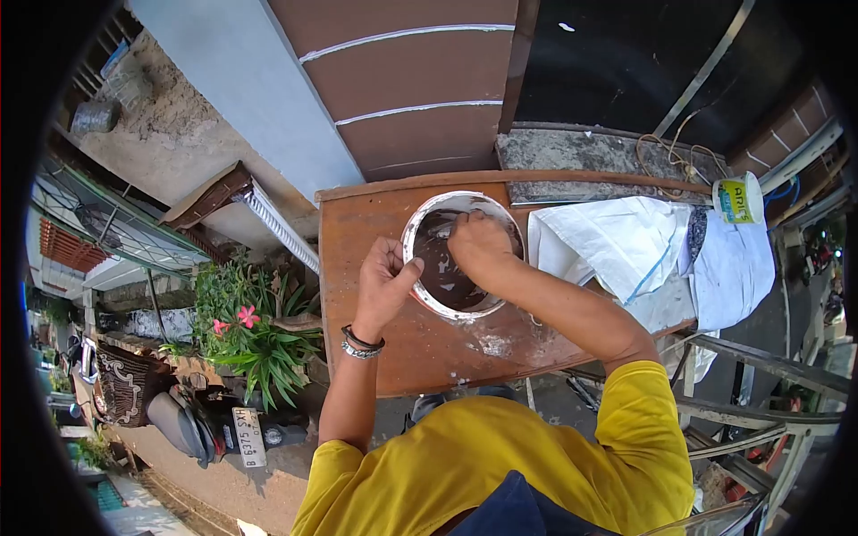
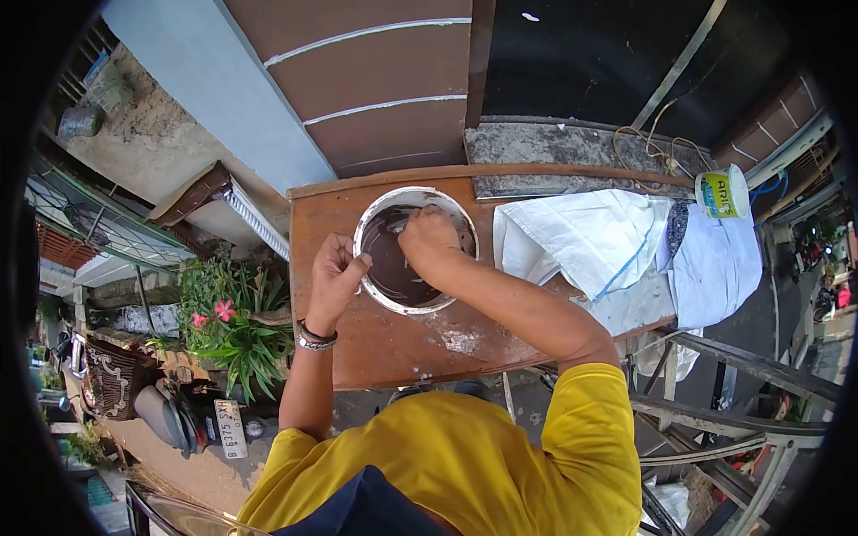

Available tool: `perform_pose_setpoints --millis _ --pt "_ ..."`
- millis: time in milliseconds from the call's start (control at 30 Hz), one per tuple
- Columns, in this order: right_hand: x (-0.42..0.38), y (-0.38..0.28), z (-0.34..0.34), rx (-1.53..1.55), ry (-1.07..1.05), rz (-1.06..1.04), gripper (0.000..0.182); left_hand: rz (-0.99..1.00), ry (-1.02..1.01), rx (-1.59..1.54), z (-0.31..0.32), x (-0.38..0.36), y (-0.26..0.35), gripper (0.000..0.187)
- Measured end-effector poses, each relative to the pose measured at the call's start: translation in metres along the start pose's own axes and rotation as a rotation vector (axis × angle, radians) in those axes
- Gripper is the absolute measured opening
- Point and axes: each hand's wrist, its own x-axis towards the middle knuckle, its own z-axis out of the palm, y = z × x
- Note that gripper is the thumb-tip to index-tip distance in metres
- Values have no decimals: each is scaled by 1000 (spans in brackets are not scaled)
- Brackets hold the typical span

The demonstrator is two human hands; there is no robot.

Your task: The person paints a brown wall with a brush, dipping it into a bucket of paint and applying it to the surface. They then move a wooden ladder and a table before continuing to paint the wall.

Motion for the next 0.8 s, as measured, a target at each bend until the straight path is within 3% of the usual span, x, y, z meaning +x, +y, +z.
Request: perform_pose_setpoints --millis 133,200,400,633,800 --pt "6 12 -3 115 -103 -224 21 -69 105 -97 2 12 -2 16" --pt "6 36 -22 326 -229 -155 21 -115 141 -112 -5 14 -7 15" --pt "-27 71 -40 682 -163 -71 22 -89 -3 -73 -10 29 -20 16" --pt "-55 91 -75 628 -16 111 26 -84 -16 -108 -17 37 -22 21" --pt "-67 108 -69 796 -14 210 35 -83 -33 -129 -25 41 -23 22"
